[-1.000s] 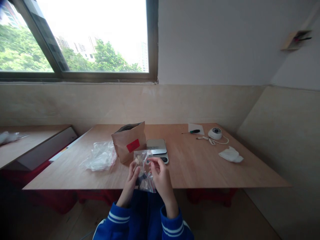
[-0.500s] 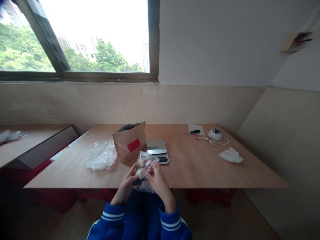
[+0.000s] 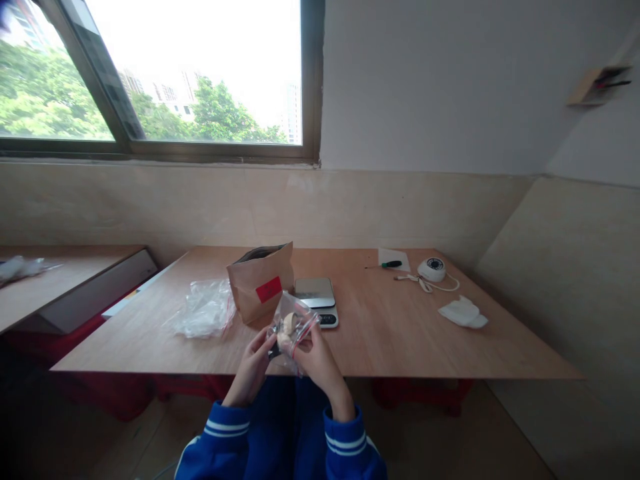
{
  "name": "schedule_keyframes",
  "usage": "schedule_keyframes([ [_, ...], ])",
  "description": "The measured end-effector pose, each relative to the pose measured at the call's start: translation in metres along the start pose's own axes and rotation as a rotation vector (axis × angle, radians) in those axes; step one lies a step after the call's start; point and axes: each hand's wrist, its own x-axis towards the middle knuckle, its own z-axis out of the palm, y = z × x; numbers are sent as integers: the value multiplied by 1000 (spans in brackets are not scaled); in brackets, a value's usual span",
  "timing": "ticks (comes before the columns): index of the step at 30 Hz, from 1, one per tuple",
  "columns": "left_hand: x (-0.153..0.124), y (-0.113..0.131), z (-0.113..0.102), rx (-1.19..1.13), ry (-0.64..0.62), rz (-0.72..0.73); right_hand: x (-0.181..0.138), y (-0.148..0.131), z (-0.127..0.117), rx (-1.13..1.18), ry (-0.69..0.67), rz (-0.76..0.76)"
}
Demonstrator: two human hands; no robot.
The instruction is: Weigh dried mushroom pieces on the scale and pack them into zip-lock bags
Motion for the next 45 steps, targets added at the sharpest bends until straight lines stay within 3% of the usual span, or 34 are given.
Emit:
schedule_keyframes([
  [3, -1, 0, 1, 0, -1, -23, 0, -1, -2, -11, -12, 21],
  [8, -1, 1, 5, -52, 23, -48, 3, 5, -10, -55, 112, -28],
  [15, 3, -3, 9, -192, 155, -101, 3, 6, -14, -97, 234, -145],
  [23, 5, -4, 5, -263, 277, -112, 2, 2, -14, -12, 303, -170],
  [30, 7, -5, -10, -264, 292, -81, 0, -9, -14, 157, 347, -175],
  [34, 6, -4, -18, -231, 267, -95, 27, -31, -2, 164, 360, -287],
  [40, 5, 0, -18, -233, 280, -135, 108, -82, 28, -46, 252, -519],
  [45, 5, 2, -18, -218, 308, -136, 157, -83, 44, -253, 131, -567],
])
